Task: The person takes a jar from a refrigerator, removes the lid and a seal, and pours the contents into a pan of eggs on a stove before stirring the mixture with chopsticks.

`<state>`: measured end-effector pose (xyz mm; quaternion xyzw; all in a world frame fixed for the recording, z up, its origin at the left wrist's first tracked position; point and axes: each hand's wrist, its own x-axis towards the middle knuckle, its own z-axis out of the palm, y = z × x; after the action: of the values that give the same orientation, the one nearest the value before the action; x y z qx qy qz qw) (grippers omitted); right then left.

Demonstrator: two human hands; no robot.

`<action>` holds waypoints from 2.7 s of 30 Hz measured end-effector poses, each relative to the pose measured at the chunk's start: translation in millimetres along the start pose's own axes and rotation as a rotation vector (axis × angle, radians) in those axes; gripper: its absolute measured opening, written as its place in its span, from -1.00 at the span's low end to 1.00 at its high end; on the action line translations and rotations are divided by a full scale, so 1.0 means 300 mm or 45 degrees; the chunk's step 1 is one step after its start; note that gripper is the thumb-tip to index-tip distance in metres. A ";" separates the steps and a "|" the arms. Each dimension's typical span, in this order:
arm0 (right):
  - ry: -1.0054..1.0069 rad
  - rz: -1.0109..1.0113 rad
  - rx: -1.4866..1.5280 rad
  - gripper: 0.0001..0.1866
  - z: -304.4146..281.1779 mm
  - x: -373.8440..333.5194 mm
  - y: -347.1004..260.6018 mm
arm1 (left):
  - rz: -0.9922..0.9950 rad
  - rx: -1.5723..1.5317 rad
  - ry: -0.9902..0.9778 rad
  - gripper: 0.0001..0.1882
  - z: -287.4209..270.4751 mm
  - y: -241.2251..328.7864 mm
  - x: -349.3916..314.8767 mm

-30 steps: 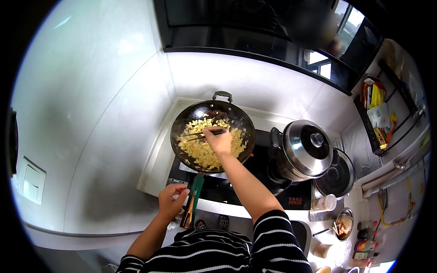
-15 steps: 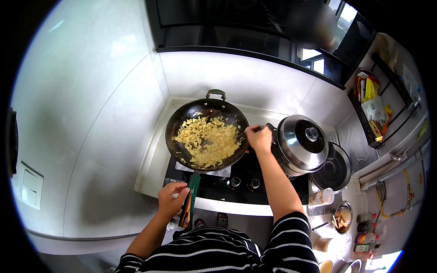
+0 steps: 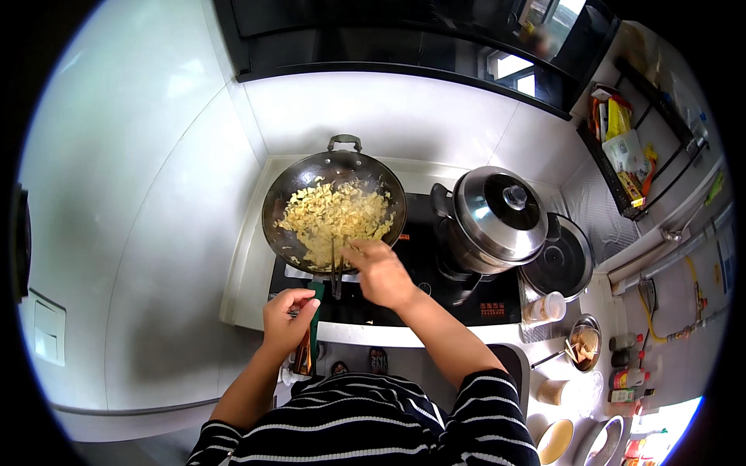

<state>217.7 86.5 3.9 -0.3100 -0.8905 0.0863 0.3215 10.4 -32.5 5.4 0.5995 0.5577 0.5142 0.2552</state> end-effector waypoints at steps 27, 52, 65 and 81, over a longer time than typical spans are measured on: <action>-0.065 -0.141 -0.340 -0.33 0.007 -0.055 -0.075 | -0.043 -0.197 0.168 -0.85 -0.004 -0.069 0.021; 0.447 0.982 0.562 -0.76 -0.022 0.244 0.389 | -0.188 -0.126 0.381 -0.86 -0.068 -0.114 -0.047; 0.348 0.866 0.872 -0.85 0.159 0.242 0.138 | -0.194 -0.131 0.319 -0.86 -0.022 -0.092 -0.051; 0.434 0.902 -0.002 -0.80 -0.138 0.166 0.226 | -0.180 -0.140 0.296 -0.85 -0.008 -0.100 -0.062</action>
<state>247.5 168.6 37.9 -0.6085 -0.6622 0.1385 0.4149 -1.3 -42.9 -26.3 0.4803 0.5954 0.5906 0.2568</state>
